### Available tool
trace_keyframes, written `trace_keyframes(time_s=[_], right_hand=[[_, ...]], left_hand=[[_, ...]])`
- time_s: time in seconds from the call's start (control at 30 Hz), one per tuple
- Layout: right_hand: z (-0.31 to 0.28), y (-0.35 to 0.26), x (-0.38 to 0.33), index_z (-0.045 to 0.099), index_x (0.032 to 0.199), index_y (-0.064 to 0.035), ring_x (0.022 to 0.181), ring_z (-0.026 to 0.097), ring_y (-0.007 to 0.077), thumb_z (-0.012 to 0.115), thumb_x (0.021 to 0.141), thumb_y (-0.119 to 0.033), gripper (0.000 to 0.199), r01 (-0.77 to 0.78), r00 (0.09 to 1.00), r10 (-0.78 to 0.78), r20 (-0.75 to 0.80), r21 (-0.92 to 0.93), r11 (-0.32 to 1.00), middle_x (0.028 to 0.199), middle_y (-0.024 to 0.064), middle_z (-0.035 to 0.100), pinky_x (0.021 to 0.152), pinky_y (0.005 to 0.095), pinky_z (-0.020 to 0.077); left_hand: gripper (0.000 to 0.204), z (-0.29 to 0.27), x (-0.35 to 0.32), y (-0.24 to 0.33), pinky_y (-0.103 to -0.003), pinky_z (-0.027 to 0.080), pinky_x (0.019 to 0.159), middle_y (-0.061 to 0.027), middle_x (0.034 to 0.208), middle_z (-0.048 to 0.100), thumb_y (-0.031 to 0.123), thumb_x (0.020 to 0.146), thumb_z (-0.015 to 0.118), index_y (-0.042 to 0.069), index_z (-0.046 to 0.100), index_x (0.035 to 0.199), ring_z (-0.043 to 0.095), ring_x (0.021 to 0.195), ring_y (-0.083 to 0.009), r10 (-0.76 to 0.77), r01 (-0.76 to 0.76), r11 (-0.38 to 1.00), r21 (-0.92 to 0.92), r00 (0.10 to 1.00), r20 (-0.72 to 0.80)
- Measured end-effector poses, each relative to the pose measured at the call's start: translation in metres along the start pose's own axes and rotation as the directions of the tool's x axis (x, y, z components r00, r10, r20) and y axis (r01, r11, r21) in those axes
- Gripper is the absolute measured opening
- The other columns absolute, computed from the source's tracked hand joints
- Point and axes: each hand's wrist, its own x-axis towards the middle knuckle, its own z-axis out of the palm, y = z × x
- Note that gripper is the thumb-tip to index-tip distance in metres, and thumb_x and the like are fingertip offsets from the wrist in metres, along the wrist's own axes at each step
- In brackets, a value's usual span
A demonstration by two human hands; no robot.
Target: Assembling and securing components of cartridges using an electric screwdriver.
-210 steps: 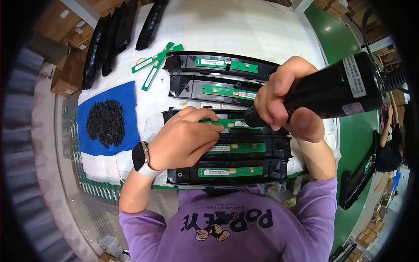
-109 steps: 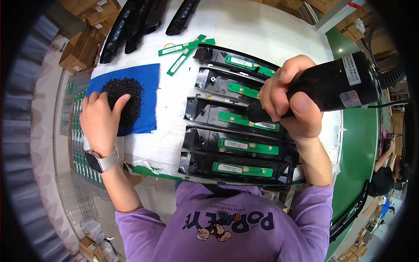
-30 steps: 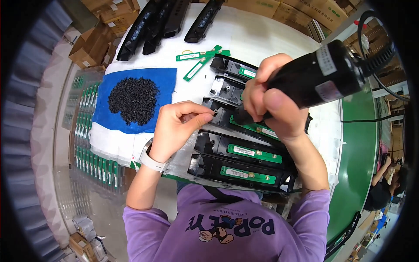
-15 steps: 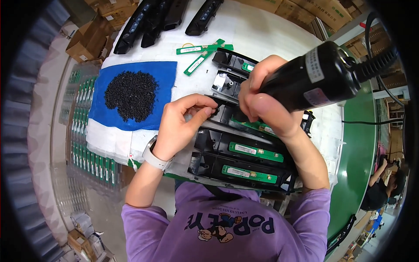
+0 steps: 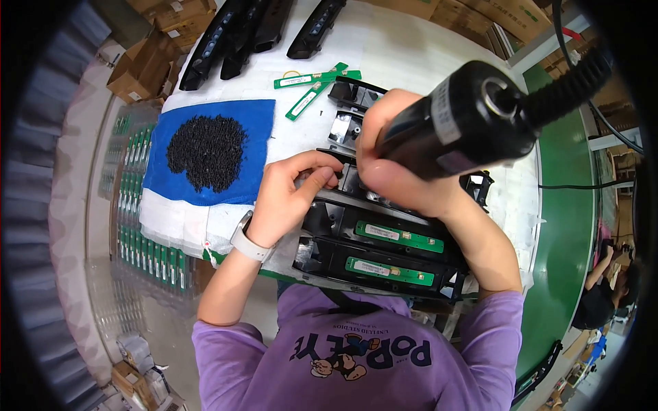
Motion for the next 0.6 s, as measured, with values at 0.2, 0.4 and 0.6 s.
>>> trace_keyframes(time_s=[0.2, 0.4, 0.6], right_hand=[[-0.024, -0.024, 0.002, 0.046, 0.110, -0.0059, 0.046, 0.044, 0.0100, 0.055, 0.088, -0.038, 0.041, 0.079, 0.997, -0.062, -0.053, 0.458, 0.886, 0.060, -0.0025, 0.045, 0.052, 0.0283, 0.0373], [-0.034, -0.053, -0.014, 0.047, 0.107, -0.0066, 0.050, 0.045, 0.0090, 0.055, 0.087, -0.037, 0.037, 0.157, 0.980, -0.039, -0.196, 0.635, 0.756, 0.065, -0.0019, 0.048, 0.060, 0.0281, 0.0372], [-0.032, -0.060, -0.031, 0.047, 0.106, -0.0064, 0.049, 0.046, 0.0092, 0.056, 0.087, -0.034, 0.035, 0.184, 0.972, -0.057, -0.226, 0.596, 0.782, 0.064, -0.0015, 0.048, 0.059, 0.0281, 0.0385]], left_hand=[[0.014, 0.000, -0.003, 0.009, -0.023, 0.050, 0.073, -0.0074, 0.086, 0.067, -0.003, 0.083, 0.060, -0.004, 0.064, 0.096, 0.064, 0.081, -0.0121, -0.038, 0.043, 0.983, -0.180, 0.999, 0.030], [0.012, 0.006, -0.008, 0.033, -0.024, 0.052, 0.078, -0.0122, 0.090, 0.066, -0.007, 0.081, 0.062, -0.007, 0.064, 0.092, 0.065, 0.086, -0.0171, -0.025, 0.115, 0.924, -0.364, 0.970, 0.242], [0.012, 0.017, -0.010, 0.034, -0.023, 0.052, 0.073, -0.0086, 0.085, 0.067, -0.006, 0.075, 0.068, -0.003, 0.068, 0.087, 0.064, 0.079, -0.0122, -0.033, 0.132, 0.932, -0.337, 0.958, 0.285]])
